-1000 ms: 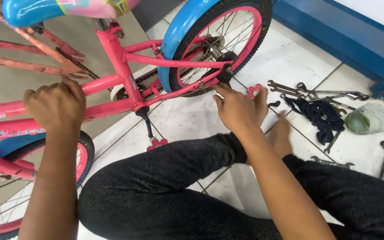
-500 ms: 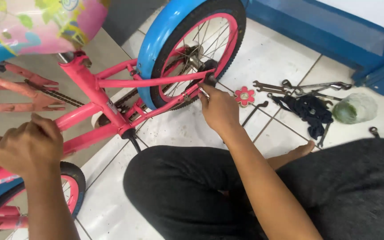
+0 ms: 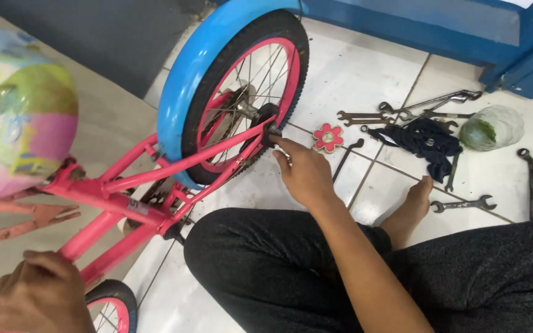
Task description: Adjusting and tightening various components on a bicycle frame using wrenches and a screwdriver.
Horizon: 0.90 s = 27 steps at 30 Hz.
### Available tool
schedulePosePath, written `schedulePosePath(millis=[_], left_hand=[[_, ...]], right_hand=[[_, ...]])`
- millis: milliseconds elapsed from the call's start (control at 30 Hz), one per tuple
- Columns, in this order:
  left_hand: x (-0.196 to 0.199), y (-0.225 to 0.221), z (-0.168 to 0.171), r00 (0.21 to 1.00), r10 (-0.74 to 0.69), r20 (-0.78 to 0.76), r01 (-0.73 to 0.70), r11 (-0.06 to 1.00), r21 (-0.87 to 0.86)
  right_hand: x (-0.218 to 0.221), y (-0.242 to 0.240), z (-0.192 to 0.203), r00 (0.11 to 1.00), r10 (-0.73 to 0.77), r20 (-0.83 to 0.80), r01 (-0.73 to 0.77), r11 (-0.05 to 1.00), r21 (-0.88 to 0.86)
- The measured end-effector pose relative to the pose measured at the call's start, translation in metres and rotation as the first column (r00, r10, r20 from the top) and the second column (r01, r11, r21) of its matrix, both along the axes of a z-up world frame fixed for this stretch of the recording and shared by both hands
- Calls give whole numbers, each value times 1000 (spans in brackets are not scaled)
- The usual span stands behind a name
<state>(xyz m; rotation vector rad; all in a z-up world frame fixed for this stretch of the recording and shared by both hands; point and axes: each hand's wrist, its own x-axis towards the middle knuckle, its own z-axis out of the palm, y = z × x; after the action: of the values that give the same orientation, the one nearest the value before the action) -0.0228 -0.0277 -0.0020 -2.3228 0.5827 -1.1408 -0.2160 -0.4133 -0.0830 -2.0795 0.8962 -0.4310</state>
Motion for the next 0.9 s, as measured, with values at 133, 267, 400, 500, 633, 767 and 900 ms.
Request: schedulePosePath(millis=[133,267,400,500,633,767,900], left_hand=[[-5,1,-5,993,105,56,-108,992,59],[23,20,-22,999,-8,-44,3,994,-110],[12,7,-15,998,-2,-56,-6,992,-129],[-10,-4,1,996,17,-89,-27,992,-123],[-18,-16,11,996,32,-85,-43,992,-123],[-11,-14,4,998,48,-43,-53,991,-124],[-11,-22,7,1000,15,-20,-18,990,-143]], right_hand=[[4,-3,-5,993,4,117,2,999,-49],[7,-1,5,991,75,108,-74,997,-20],[9,-11,7,979,124,160,-131,991,31],[4,-17,10,967,205,153,-215,976,47],[2,-35,8,964,252,80,-253,968,-3],[-1,-44,6,945,318,71,-316,948,-47],[0,-33,-1,953,280,117,-287,957,46]])
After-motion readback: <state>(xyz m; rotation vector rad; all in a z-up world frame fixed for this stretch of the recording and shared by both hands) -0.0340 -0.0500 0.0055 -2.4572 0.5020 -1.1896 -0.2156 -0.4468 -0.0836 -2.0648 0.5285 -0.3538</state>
